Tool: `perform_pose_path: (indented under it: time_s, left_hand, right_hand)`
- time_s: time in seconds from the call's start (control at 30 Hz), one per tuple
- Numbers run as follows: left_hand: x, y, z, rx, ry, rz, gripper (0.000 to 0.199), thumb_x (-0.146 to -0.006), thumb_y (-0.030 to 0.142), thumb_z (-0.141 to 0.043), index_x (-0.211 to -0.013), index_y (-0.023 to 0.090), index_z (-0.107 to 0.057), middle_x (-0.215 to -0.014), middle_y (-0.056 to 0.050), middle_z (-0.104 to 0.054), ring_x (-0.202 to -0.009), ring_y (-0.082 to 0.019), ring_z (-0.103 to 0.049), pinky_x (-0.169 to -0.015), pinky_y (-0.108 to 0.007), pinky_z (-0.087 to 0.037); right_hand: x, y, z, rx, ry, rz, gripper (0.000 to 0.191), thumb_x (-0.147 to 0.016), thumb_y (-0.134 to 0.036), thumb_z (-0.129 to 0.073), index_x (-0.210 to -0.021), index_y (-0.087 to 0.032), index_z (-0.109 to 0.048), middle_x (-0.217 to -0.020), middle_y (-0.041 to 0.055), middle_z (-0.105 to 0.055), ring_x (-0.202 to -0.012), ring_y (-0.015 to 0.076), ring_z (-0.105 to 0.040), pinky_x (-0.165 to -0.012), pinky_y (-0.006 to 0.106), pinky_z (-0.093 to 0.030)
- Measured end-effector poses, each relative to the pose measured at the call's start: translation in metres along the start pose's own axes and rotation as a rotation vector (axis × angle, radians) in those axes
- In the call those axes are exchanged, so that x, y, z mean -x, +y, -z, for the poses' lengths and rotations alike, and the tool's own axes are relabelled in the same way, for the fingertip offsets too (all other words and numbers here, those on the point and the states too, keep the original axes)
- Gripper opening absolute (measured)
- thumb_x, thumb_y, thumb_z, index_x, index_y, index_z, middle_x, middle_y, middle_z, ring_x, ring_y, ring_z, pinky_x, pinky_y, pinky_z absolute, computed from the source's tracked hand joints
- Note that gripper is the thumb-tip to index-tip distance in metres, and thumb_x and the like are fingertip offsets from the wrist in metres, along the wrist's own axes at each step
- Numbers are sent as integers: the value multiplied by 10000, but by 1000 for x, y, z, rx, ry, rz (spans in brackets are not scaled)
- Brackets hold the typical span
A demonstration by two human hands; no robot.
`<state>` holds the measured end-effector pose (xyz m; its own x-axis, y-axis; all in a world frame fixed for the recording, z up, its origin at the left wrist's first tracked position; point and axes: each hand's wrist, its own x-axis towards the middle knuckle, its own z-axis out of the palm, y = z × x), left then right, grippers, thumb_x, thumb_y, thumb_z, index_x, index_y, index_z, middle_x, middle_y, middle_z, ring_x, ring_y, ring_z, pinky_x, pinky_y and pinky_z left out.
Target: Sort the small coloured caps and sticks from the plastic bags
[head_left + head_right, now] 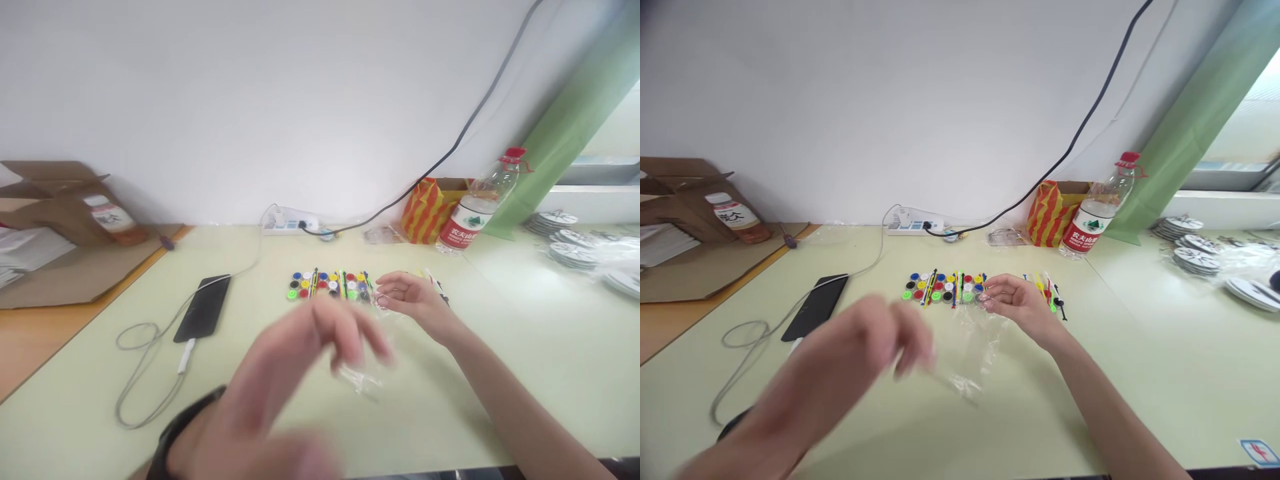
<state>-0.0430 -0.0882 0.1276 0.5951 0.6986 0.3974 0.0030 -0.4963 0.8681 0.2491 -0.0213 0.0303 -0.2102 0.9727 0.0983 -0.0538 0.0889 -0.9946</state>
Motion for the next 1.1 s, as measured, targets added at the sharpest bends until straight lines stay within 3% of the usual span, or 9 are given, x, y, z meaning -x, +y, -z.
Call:
perform_pose_path:
  time_s: [0.07, 0.1, 0.2, 0.3, 0.43, 0.6, 0.7, 0.87, 1.1]
  left_hand:
    - [-28, -26, -1, -148, 146, 96, 369, -917, 494, -679, -1206, 275, -616, -1207, -92, -681, -1052, -259, -632, -897, -408, -508]
    - [-38, -43, -1, -213, 145, 167, 418, -913, 492, -690, -1251, 262, -603, -1241, -93, -666, -1069, -249, -627, -919, -395, -499]
    - [-51, -90, -1, -128, -63, 397, 561, -884, 543, -709, -1344, 248, -583, -1258, -102, -666, -1079, -249, -656, -881, -361, -528]
    - [-45, -117, 2, 95, -217, 548, 597, -860, 543, -740, -1342, 219, -602, -1085, -99, -729, -991, -248, -703, -831, -352, -553]
    - [-39, -125, 2, 245, -223, 538, 432, -809, 462, -818, -1118, 178, -711, -930, -68, -749, -837, -209, -723, -788, -330, -569]
    - [-41, -131, -1, 282, 191, 474, 315, -775, 399, -851, -896, 156, -693, -893, -56, -734, -805, -202, -728, -778, -338, -590]
    - [-44, -130, 5, 356, 311, 470, 321, -737, 330, -875, -946, 170, -691, -996, -65, -748, -926, -225, -726, -837, -350, -587]
    - [-46, -127, 25, 285, 266, 455, 408, -817, 419, -810, -1121, 158, -731, -1114, -116, -755, -946, -240, -715, -837, -351, -565]
    - [-44, -137, 30, 291, 174, 511, 360, -838, 444, -780, -1058, 165, -721, -981, -82, -746, -755, -187, -702, -679, -306, -531]
  right_hand:
    - [1, 1, -6, -7, -42, -17, 458, -723, -355, -907, -1119, -228, -714, -1020, 81, -768, -900, 233, -743, -829, 397, -606]
    - [1, 1, -9, -6, -55, -22, 454, -726, -357, -905, -1117, -228, -713, -1020, 79, -768, -889, 228, -743, -821, 393, -605]
    - [1, 1, -16, 9, -60, -21, 408, -743, -366, -892, -1084, -226, -718, -1019, 75, -763, -874, 214, -738, -830, 387, -596]
    - [1, 2, -18, 26, 2, 14, 393, -725, -385, -901, -1034, -221, -721, -1017, 78, -755, -907, 220, -724, -871, 404, -588]
    - [0, 6, -21, 3, 121, 26, 478, -757, -459, -863, -1142, -252, -671, -1055, 75, -741, -999, 240, -705, -916, 423, -570]
    - [7, 12, -31, -78, -108, -206, 765, -735, -402, -878, -1394, -291, -504, -1042, 45, -733, -944, 228, -718, -892, 428, -574]
    - [9, 11, -30, -72, -169, -223, 793, -749, -329, -858, -1438, -293, -467, -924, 10, -728, -821, 194, -705, -823, 388, -571]
    - [9, 4, -15, -2, -202, -200, 676, -760, -273, -820, -1374, -277, -538, -888, 14, -719, -845, 195, -668, -769, 351, -536]
    - [7, -5, -1, 54, -8, -60, 449, -847, -342, -731, -1268, -254, -601, -888, 27, -698, -777, 178, -607, -720, 345, -481]
